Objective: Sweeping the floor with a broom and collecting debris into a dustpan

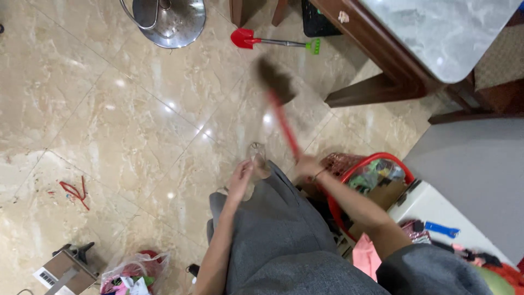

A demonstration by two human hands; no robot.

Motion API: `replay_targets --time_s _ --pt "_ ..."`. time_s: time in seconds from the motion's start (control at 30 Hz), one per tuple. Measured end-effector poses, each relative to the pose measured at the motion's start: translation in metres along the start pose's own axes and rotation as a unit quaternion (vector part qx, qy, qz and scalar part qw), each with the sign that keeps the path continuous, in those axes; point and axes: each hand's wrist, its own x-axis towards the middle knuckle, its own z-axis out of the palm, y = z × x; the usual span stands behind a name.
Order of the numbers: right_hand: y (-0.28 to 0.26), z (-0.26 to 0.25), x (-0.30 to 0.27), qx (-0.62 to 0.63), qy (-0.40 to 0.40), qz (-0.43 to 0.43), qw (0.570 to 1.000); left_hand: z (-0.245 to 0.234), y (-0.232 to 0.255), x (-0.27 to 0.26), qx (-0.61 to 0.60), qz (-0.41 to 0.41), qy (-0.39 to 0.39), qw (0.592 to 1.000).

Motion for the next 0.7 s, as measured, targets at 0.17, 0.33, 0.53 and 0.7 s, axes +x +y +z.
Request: replay_targets --time_s 0.17,0.33,0.53,0.7 --pt "-0.042 -0.044 -0.016 0.238 -0.161 -0.131 0.949 0.028 -0.031 0.044 -0.04 0.01 0.002 0.999" --pt "-0.031 -0.128 -0.043 0.358 -0.231 -0.149 0.892 0.006 -0.038 0.043 -0.046 0.024 0.107 0.993" --pt "-0.031 -0.239 -0.153 -0.087 0.017 -0.086 0.992 -0.016 -0.046 0.024 -0.061 -0.048 0.152 0.985" --pt "0.048 -0.245 -0.006 -0.113 0.148 -0.084 0.979 -0.021 -0.087 0.012 -0.066 -0.066 0.173 0.98"
